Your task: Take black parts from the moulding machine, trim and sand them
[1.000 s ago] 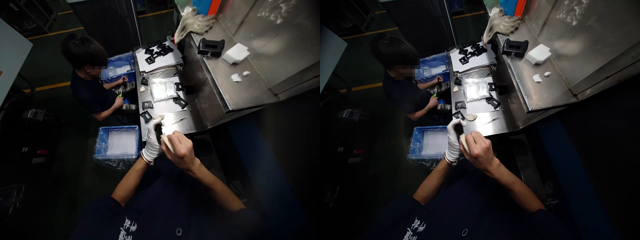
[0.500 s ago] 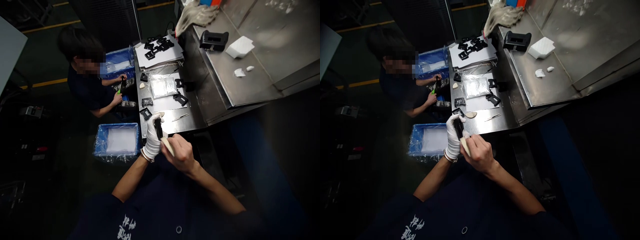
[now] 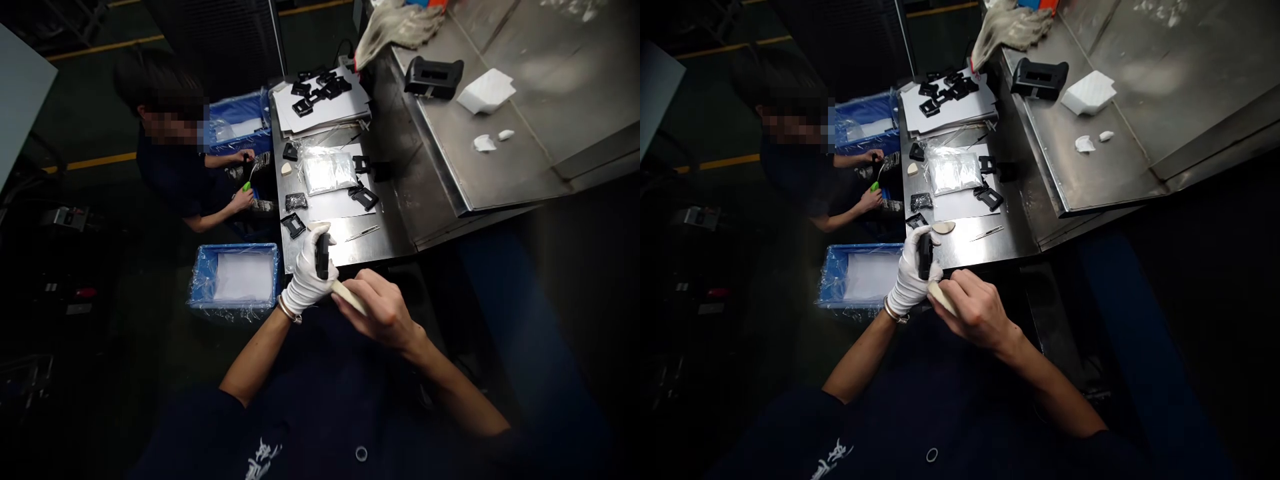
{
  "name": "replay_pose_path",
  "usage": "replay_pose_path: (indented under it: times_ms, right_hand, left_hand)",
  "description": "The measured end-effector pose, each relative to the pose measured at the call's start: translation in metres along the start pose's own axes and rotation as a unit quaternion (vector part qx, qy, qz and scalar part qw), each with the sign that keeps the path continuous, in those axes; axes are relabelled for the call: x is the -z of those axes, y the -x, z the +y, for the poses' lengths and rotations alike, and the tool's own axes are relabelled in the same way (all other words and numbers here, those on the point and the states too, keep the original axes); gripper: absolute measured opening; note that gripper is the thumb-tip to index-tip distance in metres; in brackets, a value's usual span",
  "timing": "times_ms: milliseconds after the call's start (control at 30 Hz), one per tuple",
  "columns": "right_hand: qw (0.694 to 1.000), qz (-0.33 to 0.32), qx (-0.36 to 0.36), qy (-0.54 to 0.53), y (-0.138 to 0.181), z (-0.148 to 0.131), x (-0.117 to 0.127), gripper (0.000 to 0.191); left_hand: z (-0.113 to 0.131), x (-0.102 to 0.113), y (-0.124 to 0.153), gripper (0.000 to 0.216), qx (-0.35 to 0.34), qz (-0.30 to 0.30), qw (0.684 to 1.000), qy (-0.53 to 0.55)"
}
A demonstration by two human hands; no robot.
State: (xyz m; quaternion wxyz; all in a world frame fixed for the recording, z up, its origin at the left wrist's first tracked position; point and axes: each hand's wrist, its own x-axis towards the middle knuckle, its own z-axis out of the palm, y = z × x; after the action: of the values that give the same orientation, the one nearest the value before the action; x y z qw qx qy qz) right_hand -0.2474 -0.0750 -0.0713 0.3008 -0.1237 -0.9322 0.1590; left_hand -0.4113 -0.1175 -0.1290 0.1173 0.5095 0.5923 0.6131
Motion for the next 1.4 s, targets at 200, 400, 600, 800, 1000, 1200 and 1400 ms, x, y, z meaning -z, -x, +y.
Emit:
replay_pose_path:
  times_ms: [200, 400, 600, 800, 1000, 1200, 1400]
  right_hand:
    - [0.992, -0.018, 0.079, 0.1, -0.008, 0.004, 0.0, 0.006]
    - [0.991, -0.018, 0.061, 0.114, -0.012, 0.009, -0.002, 0.012]
    - [0.997, -0.013, 0.02, 0.079, -0.01, 0.004, -0.003, 0.016]
    - [0.997, -0.036, 0.013, 0.073, -0.01, 0.01, -0.004, 0.019]
    - [0.997, 0.029, -0.054, 0.038, -0.006, 0.019, -0.003, 0.013]
    - [0.994, 0.054, -0.049, 0.077, -0.011, 0.004, -0.012, 0.017]
    - [0.99, 0.109, -0.053, 0.07, -0.026, 0.011, -0.002, 0.014]
  left_hand:
    - [0.002, -0.005, 0.009, 0.054, -0.037, -0.027, 0.999, 0.009]
    - [0.004, -0.007, 0.013, 0.051, -0.077, -0.009, 0.996, -0.042]
    - [-0.001, -0.011, 0.013, 0.047, -0.077, 0.002, 0.995, -0.063]
    - [-0.003, -0.011, 0.013, 0.049, -0.05, 0.004, 0.998, -0.034]
    - [0.005, -0.006, 0.012, 0.065, -0.04, -0.008, 0.998, -0.043]
    - [0.004, -0.011, 0.007, 0.049, -0.061, 0.023, 0.996, -0.066]
    - [0.004, -0.006, 0.005, 0.051, -0.118, 0.007, 0.986, -0.119]
